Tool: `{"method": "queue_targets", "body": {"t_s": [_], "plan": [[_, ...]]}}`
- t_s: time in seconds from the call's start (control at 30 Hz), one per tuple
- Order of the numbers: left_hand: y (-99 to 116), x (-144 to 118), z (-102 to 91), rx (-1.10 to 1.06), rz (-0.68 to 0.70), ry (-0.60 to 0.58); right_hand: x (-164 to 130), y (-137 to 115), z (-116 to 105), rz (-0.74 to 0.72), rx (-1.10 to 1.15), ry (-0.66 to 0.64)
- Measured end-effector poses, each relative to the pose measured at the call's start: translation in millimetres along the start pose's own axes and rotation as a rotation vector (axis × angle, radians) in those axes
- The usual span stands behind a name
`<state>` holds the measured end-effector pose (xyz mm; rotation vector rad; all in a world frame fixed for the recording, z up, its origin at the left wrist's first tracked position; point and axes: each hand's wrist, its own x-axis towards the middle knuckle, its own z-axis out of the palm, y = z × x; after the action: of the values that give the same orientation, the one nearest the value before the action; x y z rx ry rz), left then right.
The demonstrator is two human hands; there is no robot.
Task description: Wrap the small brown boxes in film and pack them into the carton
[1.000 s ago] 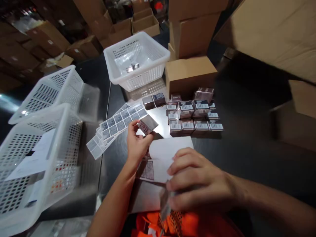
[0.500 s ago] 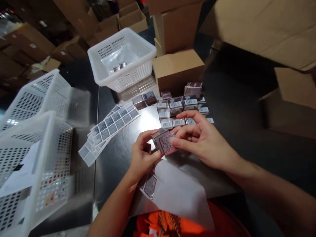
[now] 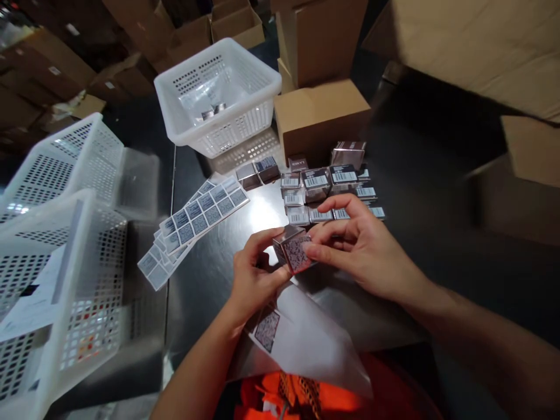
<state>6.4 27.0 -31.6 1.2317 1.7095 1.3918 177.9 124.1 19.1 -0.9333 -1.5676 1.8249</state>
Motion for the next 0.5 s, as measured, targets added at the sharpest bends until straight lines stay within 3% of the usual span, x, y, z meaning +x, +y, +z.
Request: {"method": "queue_targets", "body": {"t_s": [0.23,0.5], "plan": [[2,-1,0.5,0.009,0.007,-0.007,0,-2,2,-0.003,-0.006,0.016],[4,-3,0.0,0.097,0.157,0.016,1,10,-1,-0.077,-0.076,0.116]]}}
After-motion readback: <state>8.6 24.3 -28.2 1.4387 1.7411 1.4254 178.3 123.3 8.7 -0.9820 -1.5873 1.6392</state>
